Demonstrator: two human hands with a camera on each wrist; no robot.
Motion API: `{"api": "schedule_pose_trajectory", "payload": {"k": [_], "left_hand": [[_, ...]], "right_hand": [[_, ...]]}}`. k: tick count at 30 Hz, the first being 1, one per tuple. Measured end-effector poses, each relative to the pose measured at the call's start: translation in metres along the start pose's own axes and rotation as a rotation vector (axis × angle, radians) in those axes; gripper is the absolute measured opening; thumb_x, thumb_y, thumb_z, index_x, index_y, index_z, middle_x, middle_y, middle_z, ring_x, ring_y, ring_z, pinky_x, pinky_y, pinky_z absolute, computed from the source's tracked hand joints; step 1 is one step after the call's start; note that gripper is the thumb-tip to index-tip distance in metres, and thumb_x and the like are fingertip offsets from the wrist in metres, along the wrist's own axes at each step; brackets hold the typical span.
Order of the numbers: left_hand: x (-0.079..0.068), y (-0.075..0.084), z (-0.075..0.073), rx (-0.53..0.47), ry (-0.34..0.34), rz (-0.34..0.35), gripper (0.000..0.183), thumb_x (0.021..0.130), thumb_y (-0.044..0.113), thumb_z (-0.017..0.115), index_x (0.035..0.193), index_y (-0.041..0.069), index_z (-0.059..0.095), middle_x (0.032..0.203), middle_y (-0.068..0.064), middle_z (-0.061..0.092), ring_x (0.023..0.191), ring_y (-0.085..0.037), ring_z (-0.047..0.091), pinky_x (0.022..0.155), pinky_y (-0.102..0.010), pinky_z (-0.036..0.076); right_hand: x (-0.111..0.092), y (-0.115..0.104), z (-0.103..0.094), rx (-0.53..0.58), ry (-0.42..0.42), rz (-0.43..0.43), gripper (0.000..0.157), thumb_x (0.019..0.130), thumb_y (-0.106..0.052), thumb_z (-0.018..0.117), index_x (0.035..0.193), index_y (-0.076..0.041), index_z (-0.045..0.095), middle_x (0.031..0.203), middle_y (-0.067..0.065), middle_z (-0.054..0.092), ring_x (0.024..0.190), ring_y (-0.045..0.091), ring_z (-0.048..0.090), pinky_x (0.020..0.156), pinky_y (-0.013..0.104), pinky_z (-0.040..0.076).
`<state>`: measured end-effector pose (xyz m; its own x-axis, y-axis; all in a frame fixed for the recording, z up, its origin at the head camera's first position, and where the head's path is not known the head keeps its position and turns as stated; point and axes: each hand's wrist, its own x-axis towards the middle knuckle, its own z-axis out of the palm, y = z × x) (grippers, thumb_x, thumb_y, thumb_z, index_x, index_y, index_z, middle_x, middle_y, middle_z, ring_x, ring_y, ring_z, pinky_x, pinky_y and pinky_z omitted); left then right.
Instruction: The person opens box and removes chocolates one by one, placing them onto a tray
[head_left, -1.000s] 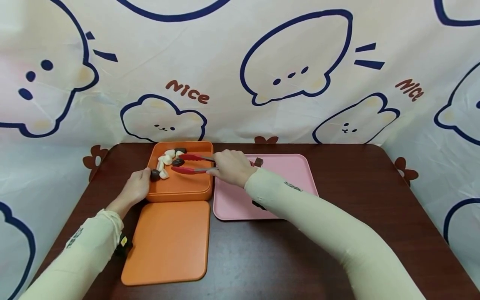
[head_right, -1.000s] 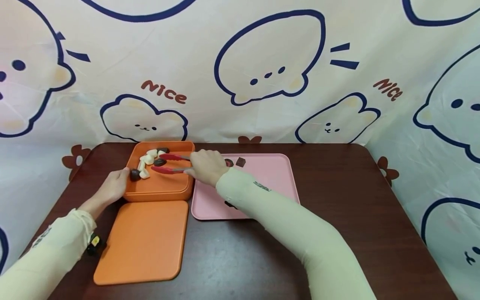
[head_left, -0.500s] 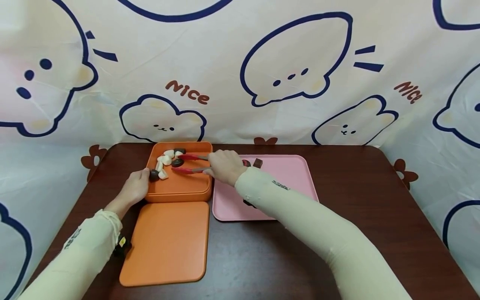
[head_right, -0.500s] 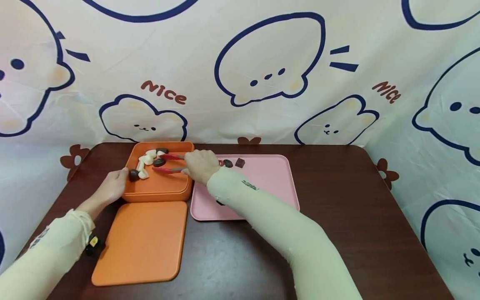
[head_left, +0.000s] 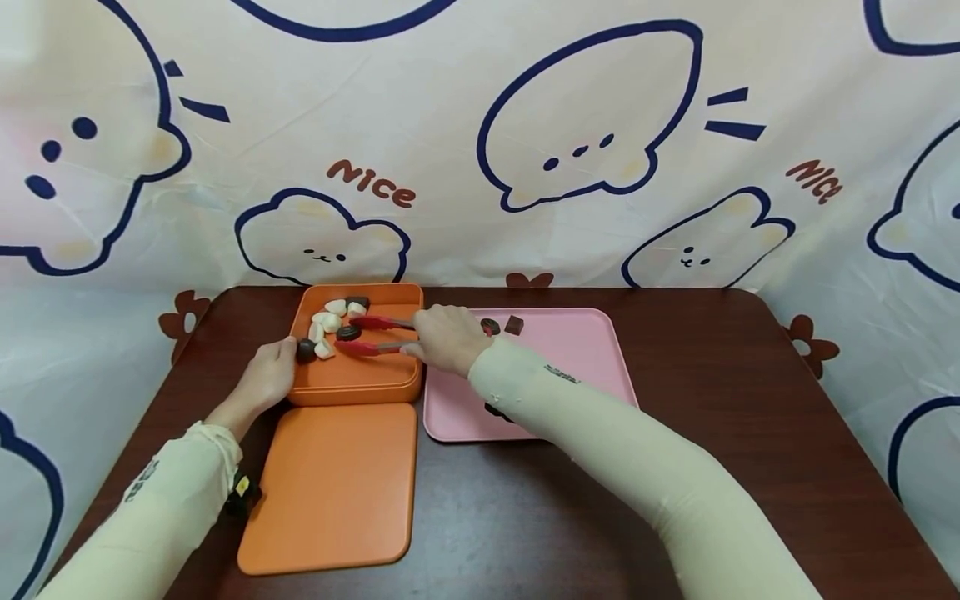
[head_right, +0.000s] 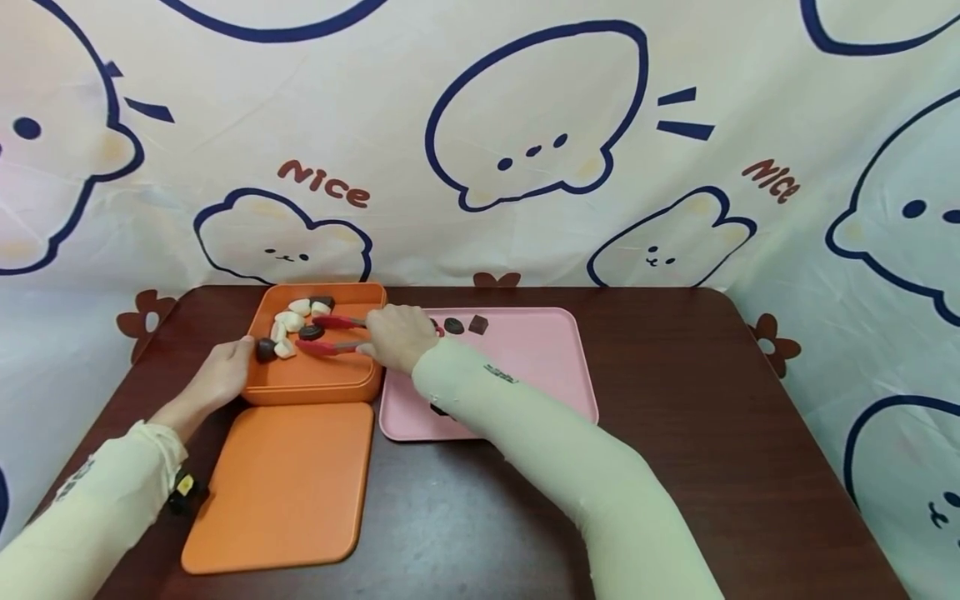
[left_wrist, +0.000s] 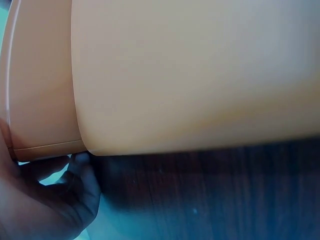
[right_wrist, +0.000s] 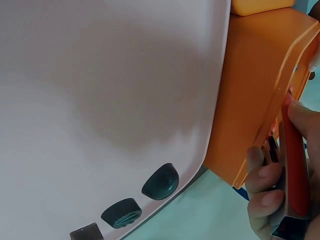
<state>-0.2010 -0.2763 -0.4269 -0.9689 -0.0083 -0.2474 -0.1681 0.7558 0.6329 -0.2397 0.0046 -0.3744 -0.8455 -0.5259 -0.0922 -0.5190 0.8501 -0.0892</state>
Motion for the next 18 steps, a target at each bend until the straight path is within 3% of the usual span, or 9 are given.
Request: {"api": "schedule_pose_trajectory", "payload": {"k": [9,18], "left_hand": [[0.002,0.0,-0.003,-0.002,-0.02,-0.004,0.07,0.109,0.038,0.002,0.154,-0.012,0.022,0.156,-0.04,0.025,0.144,-0.055,0.027,0.115,-0.067,0.027],[0.001,0.001,-0.002,-0.004,-0.017,0.002,0.072,0.109,0.039,0.001,0.154,-0.013,0.023,0.155,-0.04,0.026,0.143,-0.054,0.03,0.113,-0.066,0.03]], "right_hand": [[0.0,0.002,0.0,-0.04,0.052,-0.023,0.036,0.098,-0.052,0.061,0.092,-0.017,0.067,0.076,-0.003,0.064,0.067,0.012,0.061,0.06,0.03,0.051],[-0.004,0.013,-0.002,0.098,0.064,0.001,0.04,0.098,-0.051,0.063,0.112,-0.016,0.074,0.076,-0.003,0.064,0.064,0.012,0.058,0.054,0.024,0.046]]}}
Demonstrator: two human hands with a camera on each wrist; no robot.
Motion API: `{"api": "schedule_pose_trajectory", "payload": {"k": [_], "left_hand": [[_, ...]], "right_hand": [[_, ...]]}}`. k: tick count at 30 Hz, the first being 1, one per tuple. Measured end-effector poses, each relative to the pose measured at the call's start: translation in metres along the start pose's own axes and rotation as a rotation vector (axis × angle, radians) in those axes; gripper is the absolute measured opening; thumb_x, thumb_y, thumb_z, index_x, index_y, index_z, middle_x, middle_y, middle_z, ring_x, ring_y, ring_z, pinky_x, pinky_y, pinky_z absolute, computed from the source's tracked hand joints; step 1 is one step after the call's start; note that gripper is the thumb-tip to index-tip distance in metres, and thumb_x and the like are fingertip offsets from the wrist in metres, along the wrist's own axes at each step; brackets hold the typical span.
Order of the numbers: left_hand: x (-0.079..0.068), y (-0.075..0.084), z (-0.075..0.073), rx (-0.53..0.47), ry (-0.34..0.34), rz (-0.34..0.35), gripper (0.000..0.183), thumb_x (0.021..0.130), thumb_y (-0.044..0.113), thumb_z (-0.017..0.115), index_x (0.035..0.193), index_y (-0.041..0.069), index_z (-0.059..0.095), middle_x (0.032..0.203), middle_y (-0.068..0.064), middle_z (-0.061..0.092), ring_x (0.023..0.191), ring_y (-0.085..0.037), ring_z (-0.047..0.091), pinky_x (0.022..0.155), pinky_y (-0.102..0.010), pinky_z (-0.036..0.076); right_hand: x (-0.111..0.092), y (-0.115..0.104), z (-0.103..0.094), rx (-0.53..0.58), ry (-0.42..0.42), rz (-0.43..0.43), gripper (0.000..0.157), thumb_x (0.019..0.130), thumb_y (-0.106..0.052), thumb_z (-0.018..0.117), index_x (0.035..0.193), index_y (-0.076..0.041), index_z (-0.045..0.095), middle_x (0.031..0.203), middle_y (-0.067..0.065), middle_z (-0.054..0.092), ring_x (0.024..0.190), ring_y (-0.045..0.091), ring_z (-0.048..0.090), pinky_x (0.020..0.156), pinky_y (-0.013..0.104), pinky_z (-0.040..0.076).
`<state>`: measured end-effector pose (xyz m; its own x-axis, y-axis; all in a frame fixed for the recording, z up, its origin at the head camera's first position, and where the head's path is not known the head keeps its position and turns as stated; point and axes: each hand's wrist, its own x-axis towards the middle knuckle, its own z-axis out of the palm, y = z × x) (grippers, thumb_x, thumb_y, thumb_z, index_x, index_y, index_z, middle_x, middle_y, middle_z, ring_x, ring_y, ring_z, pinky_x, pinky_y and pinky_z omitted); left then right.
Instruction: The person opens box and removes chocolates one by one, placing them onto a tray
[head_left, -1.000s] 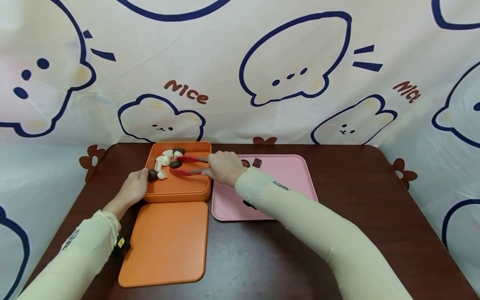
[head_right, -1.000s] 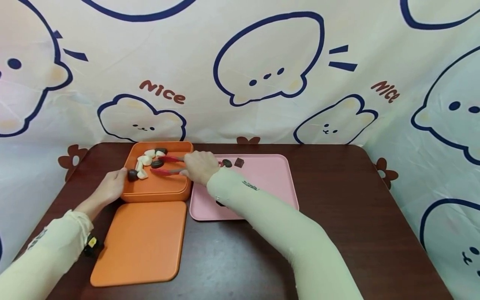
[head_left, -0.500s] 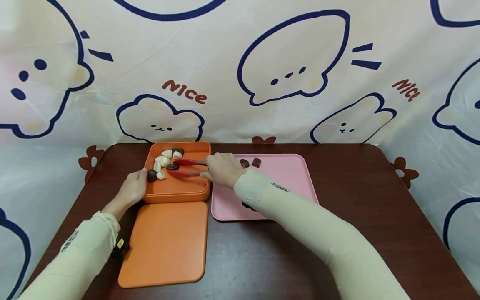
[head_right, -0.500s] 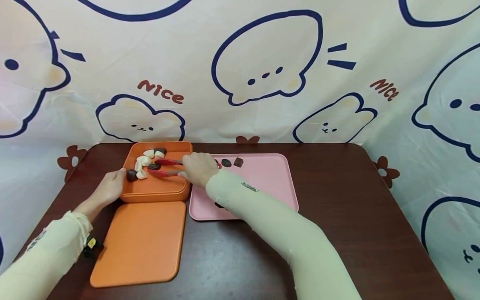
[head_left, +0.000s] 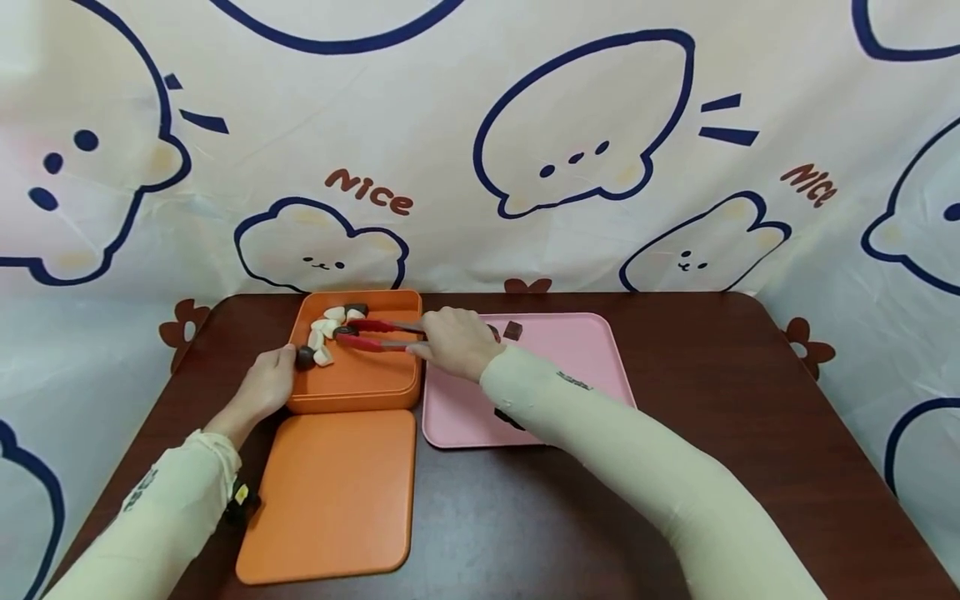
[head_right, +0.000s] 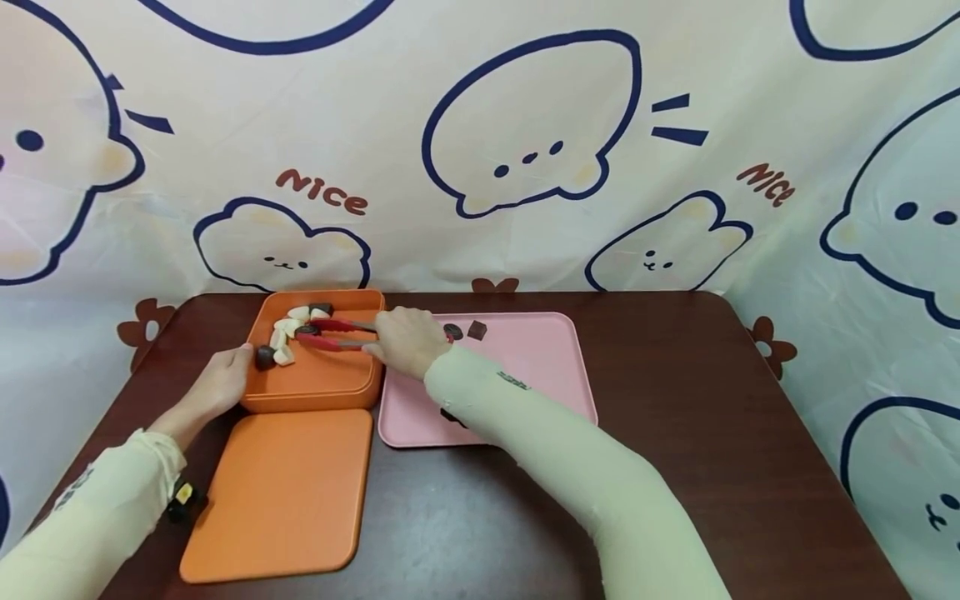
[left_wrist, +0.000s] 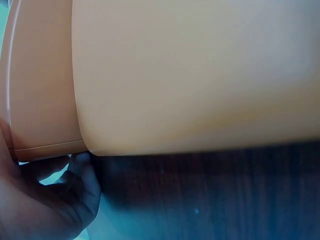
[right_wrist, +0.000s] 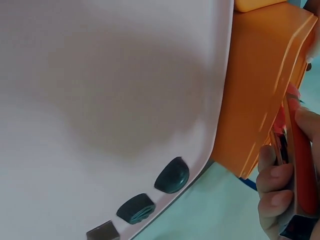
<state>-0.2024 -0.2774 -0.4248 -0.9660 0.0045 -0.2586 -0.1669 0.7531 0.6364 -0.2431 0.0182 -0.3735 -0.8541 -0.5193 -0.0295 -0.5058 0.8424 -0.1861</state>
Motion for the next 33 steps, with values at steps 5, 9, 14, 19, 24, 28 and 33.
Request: {"api": "schedule_pose_trajectory", "payload": {"k": [5,9,14,19,24,28,33], "left_hand": [[0.001,0.0,0.002,-0.013,-0.015,-0.01,0.073,0.108,0.041,0.001,0.155,-0.011,0.02,0.158,-0.038,0.023,0.145,-0.054,0.026,0.115,-0.066,0.028],[0.0,-0.001,0.003,-0.014,-0.015,-0.015,0.074,0.108,0.041,0.0,0.154,-0.012,0.024,0.156,-0.038,0.026,0.142,-0.053,0.031,0.112,-0.065,0.031],[-0.001,-0.003,0.004,-0.018,0.006,-0.012,0.075,0.108,0.041,0.001,0.148,-0.013,0.036,0.149,-0.038,0.036,0.132,-0.048,0.041,0.105,-0.061,0.037],[0.001,-0.001,0.004,-0.018,0.016,-0.003,0.074,0.109,0.041,0.002,0.139,-0.012,0.044,0.139,-0.036,0.043,0.122,-0.044,0.046,0.098,-0.056,0.04],[0.002,0.002,0.003,-0.012,0.016,-0.023,0.074,0.109,0.041,0.002,0.145,-0.012,0.039,0.147,-0.037,0.038,0.131,-0.046,0.042,0.105,-0.06,0.038],[0.001,0.0,0.002,-0.004,0.019,-0.029,0.073,0.109,0.04,0.003,0.146,-0.013,0.037,0.147,-0.037,0.037,0.13,-0.045,0.042,0.106,-0.061,0.037],[0.001,-0.002,0.002,-0.007,0.026,-0.024,0.074,0.109,0.041,0.003,0.144,-0.013,0.04,0.146,-0.038,0.039,0.13,-0.045,0.043,0.105,-0.06,0.038]], "right_hand": [[-0.006,0.012,-0.002,0.069,0.015,0.026,0.044,0.098,-0.05,0.064,0.121,-0.014,0.073,0.087,-0.002,0.068,0.073,0.014,0.059,0.061,0.027,0.049],[-0.012,0.02,-0.004,0.097,0.015,0.041,0.047,0.098,-0.05,0.062,0.126,-0.013,0.07,0.092,0.0,0.07,0.076,0.016,0.059,0.061,0.028,0.048],[-0.021,0.026,-0.01,0.11,0.05,0.042,0.049,0.098,-0.05,0.062,0.13,-0.014,0.069,0.087,0.0,0.068,0.071,0.016,0.057,0.055,0.027,0.043],[-0.032,0.034,-0.015,0.139,0.067,0.057,0.045,0.098,-0.047,0.064,0.127,-0.013,0.069,0.072,0.001,0.056,0.062,0.015,0.053,0.051,0.024,0.037],[-0.045,0.043,-0.017,0.154,0.084,0.061,0.043,0.097,-0.048,0.065,0.123,-0.013,0.071,0.066,-0.001,0.051,0.057,0.015,0.052,0.05,0.024,0.035],[-0.055,0.046,-0.018,0.169,0.076,0.077,0.045,0.097,-0.048,0.065,0.127,-0.015,0.069,0.066,0.0,0.052,0.057,0.014,0.051,0.048,0.024,0.034],[-0.069,0.051,-0.024,0.169,0.094,0.076,0.047,0.096,-0.048,0.067,0.133,-0.018,0.066,0.074,-0.001,0.06,0.06,0.014,0.052,0.05,0.025,0.037]]}}
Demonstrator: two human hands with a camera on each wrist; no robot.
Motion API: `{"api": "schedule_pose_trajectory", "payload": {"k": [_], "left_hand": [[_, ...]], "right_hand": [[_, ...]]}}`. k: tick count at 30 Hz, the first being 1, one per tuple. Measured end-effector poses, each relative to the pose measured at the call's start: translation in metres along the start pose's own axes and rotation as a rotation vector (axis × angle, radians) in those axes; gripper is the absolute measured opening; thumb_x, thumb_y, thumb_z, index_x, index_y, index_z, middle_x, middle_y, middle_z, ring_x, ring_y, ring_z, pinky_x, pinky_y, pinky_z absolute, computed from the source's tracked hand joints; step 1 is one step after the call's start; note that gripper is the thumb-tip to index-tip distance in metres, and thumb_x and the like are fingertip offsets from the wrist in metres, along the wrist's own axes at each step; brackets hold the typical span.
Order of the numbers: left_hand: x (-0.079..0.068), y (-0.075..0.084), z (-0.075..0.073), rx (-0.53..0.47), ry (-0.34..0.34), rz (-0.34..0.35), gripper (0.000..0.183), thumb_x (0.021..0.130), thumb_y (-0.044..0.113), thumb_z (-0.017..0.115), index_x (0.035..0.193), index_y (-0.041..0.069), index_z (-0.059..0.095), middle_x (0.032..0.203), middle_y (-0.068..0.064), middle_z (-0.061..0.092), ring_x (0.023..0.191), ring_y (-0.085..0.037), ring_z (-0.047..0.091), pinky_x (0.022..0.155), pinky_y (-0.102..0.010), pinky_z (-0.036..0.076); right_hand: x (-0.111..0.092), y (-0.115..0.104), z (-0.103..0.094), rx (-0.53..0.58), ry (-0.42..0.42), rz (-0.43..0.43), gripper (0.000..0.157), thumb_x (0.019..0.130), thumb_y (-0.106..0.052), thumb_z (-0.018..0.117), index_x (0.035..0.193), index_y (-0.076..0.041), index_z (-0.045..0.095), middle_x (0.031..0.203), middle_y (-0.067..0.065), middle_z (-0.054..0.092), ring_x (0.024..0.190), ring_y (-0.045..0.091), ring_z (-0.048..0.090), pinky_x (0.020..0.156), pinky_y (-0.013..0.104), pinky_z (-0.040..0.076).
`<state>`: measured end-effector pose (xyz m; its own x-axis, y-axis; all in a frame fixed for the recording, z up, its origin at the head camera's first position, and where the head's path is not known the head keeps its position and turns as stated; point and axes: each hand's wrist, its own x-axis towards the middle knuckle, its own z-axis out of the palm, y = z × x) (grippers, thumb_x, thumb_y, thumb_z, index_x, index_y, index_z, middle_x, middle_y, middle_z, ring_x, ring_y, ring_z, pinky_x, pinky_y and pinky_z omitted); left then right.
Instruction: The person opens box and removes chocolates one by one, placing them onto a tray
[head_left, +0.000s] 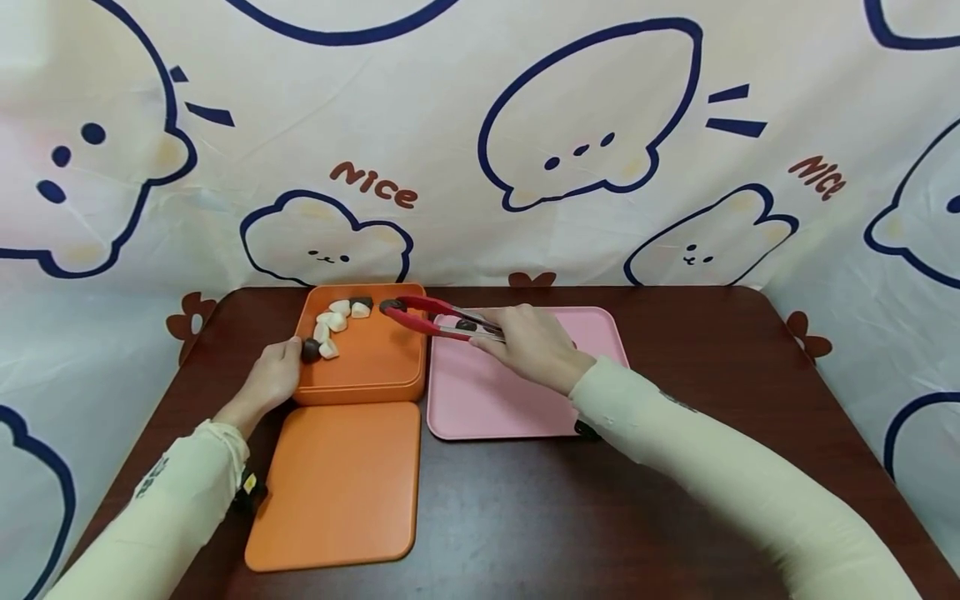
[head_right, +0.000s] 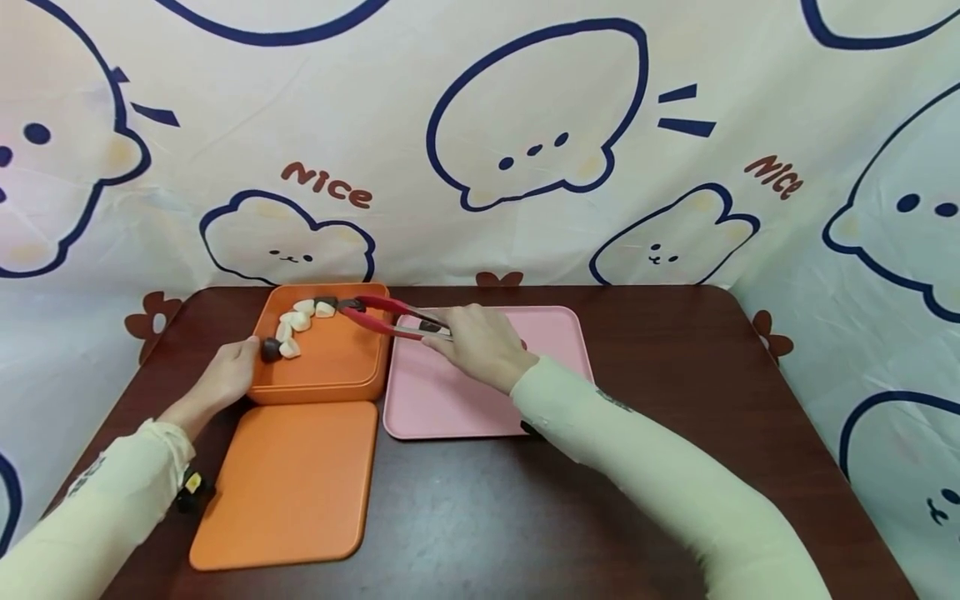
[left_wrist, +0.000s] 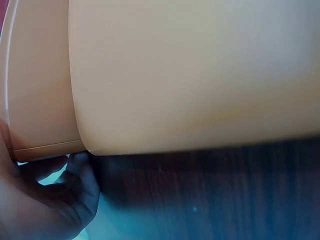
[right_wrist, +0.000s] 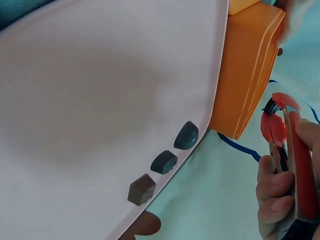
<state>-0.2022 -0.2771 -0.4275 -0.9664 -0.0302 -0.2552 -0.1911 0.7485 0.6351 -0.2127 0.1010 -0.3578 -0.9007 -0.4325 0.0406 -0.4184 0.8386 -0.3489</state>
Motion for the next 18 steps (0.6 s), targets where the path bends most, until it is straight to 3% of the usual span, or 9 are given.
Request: {"api": "schedule_pose_trajectory", "payload": {"k": [10,18], "left_hand": [[0.0,0.003,0.0,0.001,-0.005,-0.005,0.075,0.108,0.041,0.002,0.148,-0.014,0.035,0.15,-0.038,0.035,0.134,-0.049,0.04,0.109,-0.063,0.035],[0.0,0.002,0.0,0.008,-0.011,-0.008,0.074,0.109,0.04,0.002,0.149,-0.014,0.032,0.151,-0.039,0.033,0.137,-0.051,0.037,0.111,-0.064,0.033]], "right_hand": [[-0.028,0.027,-0.014,-0.046,0.052,-0.018,0.05,0.096,-0.049,0.066,0.14,-0.025,0.062,0.1,-0.003,0.071,0.077,0.015,0.058,0.066,0.028,0.046],[-0.045,0.048,-0.022,-0.065,0.109,-0.015,0.047,0.095,-0.045,0.069,0.138,-0.029,0.063,0.097,-0.004,0.073,0.076,0.016,0.056,0.065,0.029,0.043]]}}
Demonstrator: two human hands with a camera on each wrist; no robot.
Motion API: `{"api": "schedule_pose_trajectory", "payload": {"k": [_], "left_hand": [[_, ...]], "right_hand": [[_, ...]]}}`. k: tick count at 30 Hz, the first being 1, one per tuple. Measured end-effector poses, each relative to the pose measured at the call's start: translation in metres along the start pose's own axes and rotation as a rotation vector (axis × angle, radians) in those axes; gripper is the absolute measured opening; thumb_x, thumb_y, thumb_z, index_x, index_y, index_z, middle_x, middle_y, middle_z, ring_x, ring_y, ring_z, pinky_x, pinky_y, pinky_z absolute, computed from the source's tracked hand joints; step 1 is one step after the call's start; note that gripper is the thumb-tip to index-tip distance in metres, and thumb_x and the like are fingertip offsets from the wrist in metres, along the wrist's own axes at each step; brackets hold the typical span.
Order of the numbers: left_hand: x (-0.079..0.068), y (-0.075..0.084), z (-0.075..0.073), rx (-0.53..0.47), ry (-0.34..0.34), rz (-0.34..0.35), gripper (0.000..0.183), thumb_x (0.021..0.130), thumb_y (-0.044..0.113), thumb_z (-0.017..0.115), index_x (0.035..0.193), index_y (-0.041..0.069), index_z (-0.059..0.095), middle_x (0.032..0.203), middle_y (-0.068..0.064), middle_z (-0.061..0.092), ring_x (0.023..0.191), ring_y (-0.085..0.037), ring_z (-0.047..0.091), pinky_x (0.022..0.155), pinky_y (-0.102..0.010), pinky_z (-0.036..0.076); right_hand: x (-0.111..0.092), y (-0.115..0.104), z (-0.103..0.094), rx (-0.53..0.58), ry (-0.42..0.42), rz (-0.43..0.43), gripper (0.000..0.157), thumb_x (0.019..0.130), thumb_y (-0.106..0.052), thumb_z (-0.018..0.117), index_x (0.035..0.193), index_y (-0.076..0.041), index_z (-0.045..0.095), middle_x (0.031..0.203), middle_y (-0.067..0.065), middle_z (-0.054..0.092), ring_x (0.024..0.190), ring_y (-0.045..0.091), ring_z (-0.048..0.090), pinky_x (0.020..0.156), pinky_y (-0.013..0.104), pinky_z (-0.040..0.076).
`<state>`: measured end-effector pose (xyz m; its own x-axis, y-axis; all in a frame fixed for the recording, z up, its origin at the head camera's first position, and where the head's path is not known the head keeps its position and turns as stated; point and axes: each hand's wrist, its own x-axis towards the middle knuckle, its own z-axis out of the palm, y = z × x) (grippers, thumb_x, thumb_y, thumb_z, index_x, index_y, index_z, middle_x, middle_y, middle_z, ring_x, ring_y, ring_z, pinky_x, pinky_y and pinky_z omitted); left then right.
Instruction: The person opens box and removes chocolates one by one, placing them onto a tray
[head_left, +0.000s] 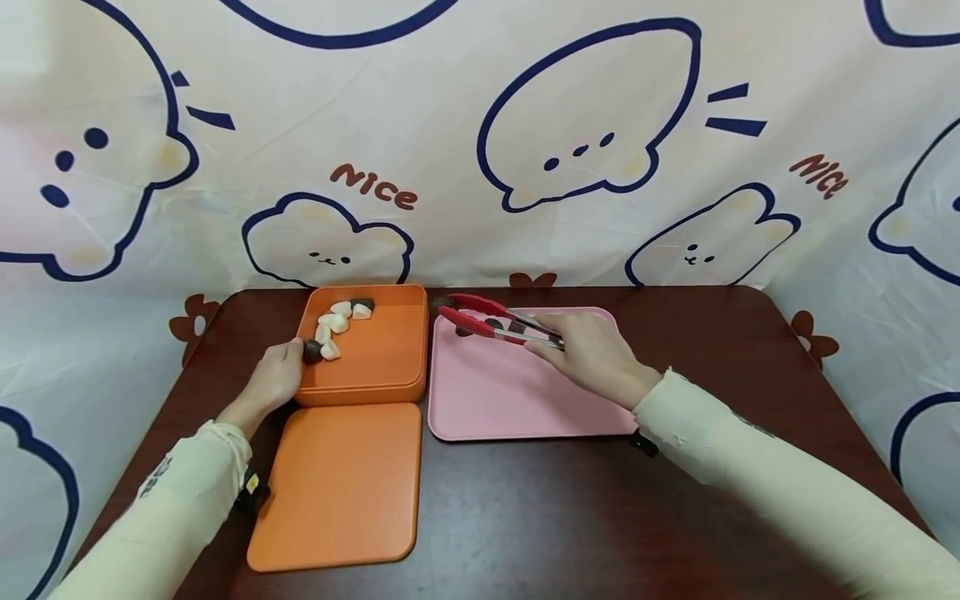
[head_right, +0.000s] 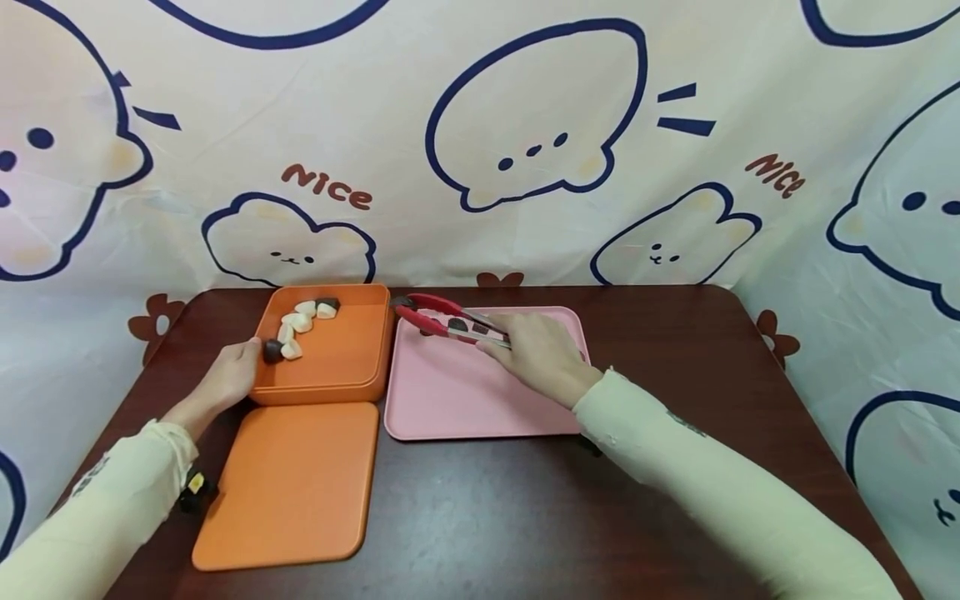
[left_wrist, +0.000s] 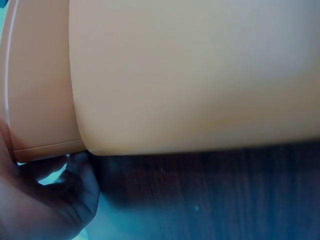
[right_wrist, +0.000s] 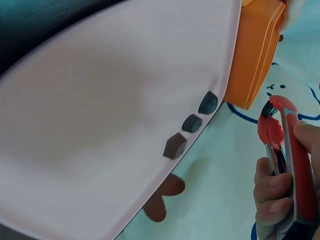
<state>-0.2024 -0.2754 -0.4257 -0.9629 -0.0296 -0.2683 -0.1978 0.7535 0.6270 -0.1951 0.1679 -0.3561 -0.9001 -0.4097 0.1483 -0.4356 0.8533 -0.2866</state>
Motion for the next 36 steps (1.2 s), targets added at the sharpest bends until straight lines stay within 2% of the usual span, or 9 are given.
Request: {"api": "schedule_pose_trajectory", "payload": {"k": [4,6,9,12,22,26,28,32,36], "left_hand": [[0.0,-0.001,0.0,0.003,0.004,0.009,0.073,0.109,0.039,0.002,0.149,-0.013,0.032,0.152,-0.039,0.032,0.138,-0.051,0.036,0.112,-0.064,0.033],[0.0,-0.001,0.0,0.005,0.008,0.011,0.073,0.109,0.039,0.002,0.149,-0.013,0.034,0.151,-0.039,0.033,0.138,-0.051,0.037,0.111,-0.064,0.033],[-0.001,-0.002,0.0,0.006,0.004,0.01,0.073,0.109,0.039,0.002,0.149,-0.013,0.032,0.152,-0.039,0.033,0.138,-0.051,0.037,0.111,-0.064,0.033],[-0.001,-0.003,-0.001,0.001,0.006,0.008,0.074,0.108,0.04,0.002,0.149,-0.014,0.033,0.151,-0.039,0.033,0.137,-0.051,0.037,0.11,-0.065,0.034],[-0.001,-0.002,0.0,-0.012,0.004,0.017,0.073,0.108,0.04,0.001,0.148,-0.012,0.035,0.15,-0.038,0.035,0.134,-0.049,0.04,0.108,-0.063,0.036],[-0.001,-0.002,0.001,-0.012,0.013,0.033,0.071,0.109,0.039,0.002,0.138,-0.011,0.044,0.144,-0.037,0.04,0.128,-0.046,0.044,0.103,-0.06,0.039],[-0.001,-0.001,0.002,-0.013,0.019,0.041,0.07,0.109,0.038,0.003,0.134,-0.011,0.045,0.142,-0.037,0.041,0.127,-0.046,0.044,0.102,-0.06,0.039],[-0.002,0.0,0.002,-0.002,0.026,0.049,0.07,0.11,0.037,0.004,0.14,-0.012,0.042,0.146,-0.038,0.039,0.133,-0.05,0.042,0.107,-0.063,0.037],[-0.002,0.0,0.002,0.005,0.03,0.038,0.069,0.11,0.037,0.004,0.14,-0.013,0.043,0.145,-0.038,0.04,0.132,-0.049,0.042,0.107,-0.063,0.036]], "right_hand": [[-0.008,0.009,-0.005,0.041,-0.005,0.043,0.044,0.094,-0.043,0.072,0.134,-0.028,0.066,0.103,-0.004,0.072,0.079,0.016,0.056,0.06,0.029,0.043],[-0.012,0.014,-0.006,0.057,-0.021,0.075,0.035,0.093,-0.042,0.073,0.123,-0.024,0.071,0.091,-0.002,0.069,0.073,0.016,0.053,0.055,0.029,0.041],[-0.017,0.021,-0.006,0.053,-0.034,0.098,0.024,0.094,-0.041,0.072,0.107,-0.021,0.071,0.071,-0.002,0.059,0.064,0.016,0.048,0.05,0.029,0.036],[-0.024,0.029,-0.006,0.036,-0.031,0.102,0.021,0.094,-0.04,0.072,0.102,-0.02,0.07,0.062,-0.003,0.049,0.06,0.015,0.045,0.048,0.029,0.034],[-0.04,0.053,-0.01,-0.012,-0.03,0.155,0.027,0.094,-0.039,0.072,0.11,-0.017,0.071,0.06,-0.002,0.047,0.06,0.016,0.044,0.049,0.03,0.033],[-0.045,0.061,-0.012,-0.017,-0.035,0.178,0.035,0.094,-0.038,0.072,0.119,-0.014,0.071,0.063,0.0,0.049,0.061,0.017,0.045,0.049,0.03,0.034],[-0.047,0.065,-0.014,-0.018,-0.037,0.189,0.042,0.094,-0.037,0.072,0.126,-0.011,0.069,0.064,0.001,0.051,0.061,0.017,0.046,0.049,0.03,0.035],[-0.051,0.072,-0.017,-0.029,-0.052,0.205,0.053,0.095,-0.038,0.071,0.136,-0.006,0.063,0.074,0.004,0.062,0.067,0.019,0.05,0.052,0.03,0.038],[-0.055,0.077,-0.018,-0.043,-0.073,0.218,0.056,0.095,-0.039,0.07,0.138,-0.004,0.062,0.085,0.007,0.068,0.072,0.021,0.053,0.054,0.031,0.04]]}}
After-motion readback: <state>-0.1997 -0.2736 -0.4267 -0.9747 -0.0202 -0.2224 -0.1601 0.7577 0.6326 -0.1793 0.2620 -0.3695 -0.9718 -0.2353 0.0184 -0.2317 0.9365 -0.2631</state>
